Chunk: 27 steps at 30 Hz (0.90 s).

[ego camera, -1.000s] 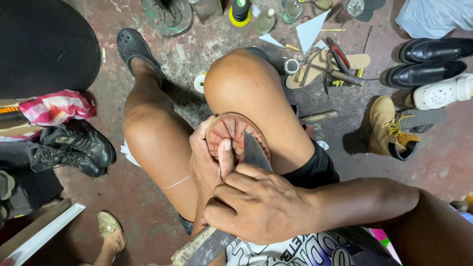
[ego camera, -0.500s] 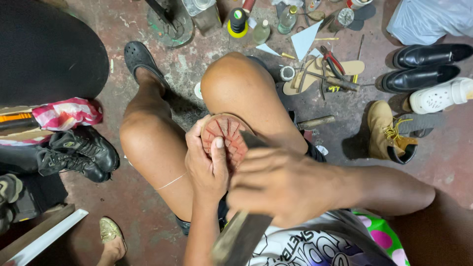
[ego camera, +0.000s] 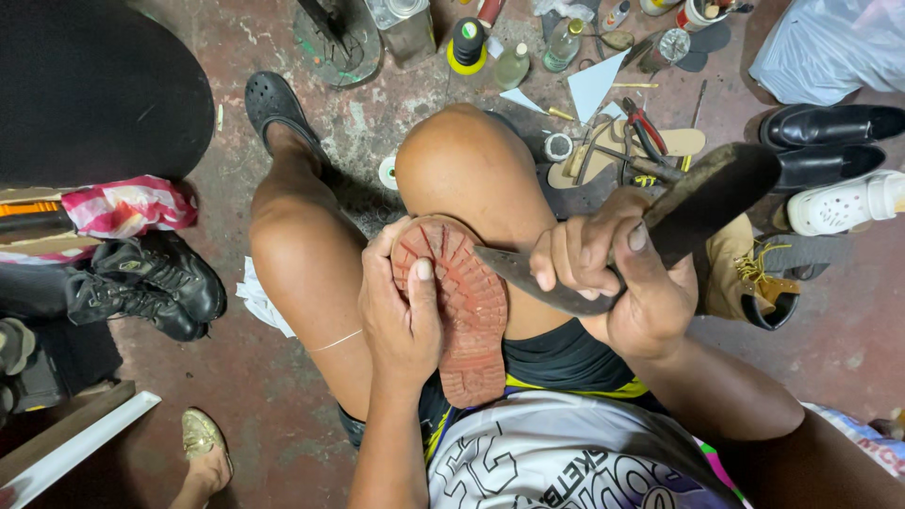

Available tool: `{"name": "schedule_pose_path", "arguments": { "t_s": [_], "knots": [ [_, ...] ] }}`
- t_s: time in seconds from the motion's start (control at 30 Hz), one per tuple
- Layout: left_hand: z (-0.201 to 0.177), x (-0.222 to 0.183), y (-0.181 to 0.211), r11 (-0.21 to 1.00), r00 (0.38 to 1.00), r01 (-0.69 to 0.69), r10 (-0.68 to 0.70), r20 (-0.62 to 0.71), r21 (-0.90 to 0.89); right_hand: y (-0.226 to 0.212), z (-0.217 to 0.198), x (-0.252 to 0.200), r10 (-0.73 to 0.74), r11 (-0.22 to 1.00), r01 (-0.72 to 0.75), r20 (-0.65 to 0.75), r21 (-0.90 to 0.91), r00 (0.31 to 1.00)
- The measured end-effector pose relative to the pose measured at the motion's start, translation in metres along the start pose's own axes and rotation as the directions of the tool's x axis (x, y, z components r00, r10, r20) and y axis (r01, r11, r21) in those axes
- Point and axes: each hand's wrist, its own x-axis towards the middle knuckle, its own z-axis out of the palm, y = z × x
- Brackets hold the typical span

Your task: The person carves a shoe sole with a knife and pulls off pieces of rubber by hand.

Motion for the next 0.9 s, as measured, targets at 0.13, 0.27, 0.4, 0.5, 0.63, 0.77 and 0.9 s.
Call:
{"name": "schedule_pose_path", "arguments": {
  "t_s": [0.13, 0.27, 0.4, 0.5, 0.63, 0.77, 0.9],
  "knots": [
    [0.000, -0.001, -0.002, 1.000, 1.000, 0.022, -0.022, 0.003, 0.002, 0.000, 0.003, 0.000, 0.004, 0.997, -0.002, 0.023, -0.075, 1.000],
    [0.001, -0.002, -0.003, 1.000, 1.000, 0.018, -0.018, 0.000, 0.004, -0.002, 0.005, -0.003, 0.018, 0.990, -0.009, 0.057, -0.139, 0.998],
    [0.000, 0.000, -0.001, 1.000, 1.000, 0.007, -0.007, 0.008, -0.007, 0.000, 0.008, -0.010, 0.009, 0.977, 0.006, 0.068, -0.213, 0.998],
    [-0.001, 0.000, -0.001, 1.000, 0.999, 0.027, -0.027, 0.020, -0.015, 0.000, 0.010, -0.015, 0.012, 0.969, 0.022, 0.136, -0.248, 0.991],
    [-0.001, 0.001, -0.001, 1.000, 1.000, 0.008, -0.008, 0.013, -0.009, 0.002, 0.016, -0.015, -0.035, 0.965, 0.064, 0.119, -0.254, 0.992],
    [-0.002, 0.001, 0.001, 0.999, 0.999, -0.021, 0.019, 0.043, 0.040, 0.006, 0.025, -0.009, -0.116, 0.905, 0.151, 0.111, -0.397, 0.987],
    [-0.002, 0.007, 0.000, 0.996, 0.998, -0.040, 0.036, 0.054, 0.075, 0.004, 0.023, 0.006, -0.037, 0.799, 0.158, 0.214, -0.580, 0.976]
  ]
}}
